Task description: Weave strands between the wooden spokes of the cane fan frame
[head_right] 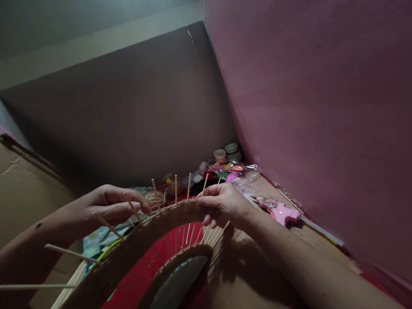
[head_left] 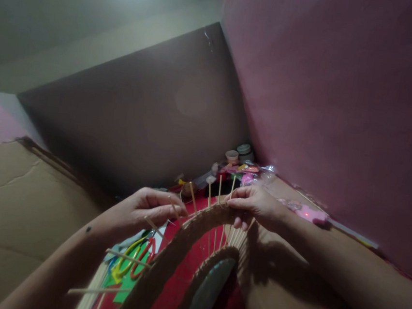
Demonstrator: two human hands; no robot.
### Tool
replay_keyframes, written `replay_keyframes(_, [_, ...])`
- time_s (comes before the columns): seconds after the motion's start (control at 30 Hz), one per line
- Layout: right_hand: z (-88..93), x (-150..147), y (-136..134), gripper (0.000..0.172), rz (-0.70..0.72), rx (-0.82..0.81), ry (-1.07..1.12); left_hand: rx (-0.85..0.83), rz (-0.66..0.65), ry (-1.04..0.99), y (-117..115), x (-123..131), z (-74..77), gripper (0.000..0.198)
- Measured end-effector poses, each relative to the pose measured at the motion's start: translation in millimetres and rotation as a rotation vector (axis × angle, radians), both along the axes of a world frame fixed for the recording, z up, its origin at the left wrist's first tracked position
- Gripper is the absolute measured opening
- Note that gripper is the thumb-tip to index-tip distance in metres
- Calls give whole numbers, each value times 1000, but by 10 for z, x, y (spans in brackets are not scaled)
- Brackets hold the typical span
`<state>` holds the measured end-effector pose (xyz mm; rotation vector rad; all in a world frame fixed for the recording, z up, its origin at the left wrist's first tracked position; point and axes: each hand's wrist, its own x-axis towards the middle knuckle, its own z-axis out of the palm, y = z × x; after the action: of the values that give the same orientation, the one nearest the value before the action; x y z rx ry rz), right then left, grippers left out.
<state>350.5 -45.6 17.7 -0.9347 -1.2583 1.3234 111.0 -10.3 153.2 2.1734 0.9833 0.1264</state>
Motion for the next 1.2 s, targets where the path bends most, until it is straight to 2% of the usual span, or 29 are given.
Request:
replay_keyframes(0.17, [28, -3, -25, 16, -18, 17, -10, 18, -82, 15, -59, 140, 17, 22])
replay_keyframes(0.53, [86, -20, -72, 21, -77, 39, -90, 27, -56, -1, -57, 105, -85, 27])
replay_keyframes(0.57, [105, -27, -97, 23, -143, 66, -120, 32, -60, 1, -62, 108, -86, 27])
replay_keyframes(0.63, [148, -60, -180, 26, -410, 217, -205, 40, -60, 4, -76, 115, -84, 28])
replay_keyframes(0.7, [194, -128, -297, 24, -714, 485, -305, 43, -61, 6, -93, 117, -83, 28])
replay_keyframes(0.73, [220, -173, -359, 23, -784, 628, -349, 43, -66, 2, -102, 116, -84, 28])
replay_keyframes(0.77, [249, -224, -416, 23, -768, 741, -385, 42, -73, -3, -111, 114, -86, 27])
replay_keyframes(0.83, [316, -328, -493, 28, -591, 840, -416, 45, -81, -7, -126, 110, -92, 27])
replay_keyframes(0.93, [424, -454, -491, 36, -380, 720, -429, 86, -54, -17, -139, 98, -95, 26])
replay_keyframes(1.03, [504, -527, -414, 28, -236, 632, -459, 145, -41, -34, -144, 70, -70, 24])
replay_keyframes(1.1, [529, -559, -371, 21, -206, 601, -454, 159, -60, -35, -151, 35, -31, 23])
replay_keyframes(1.2, [535, -591, -338, 17, -236, 491, -408, 100, -53, -10, -169, -49, 51, 22])
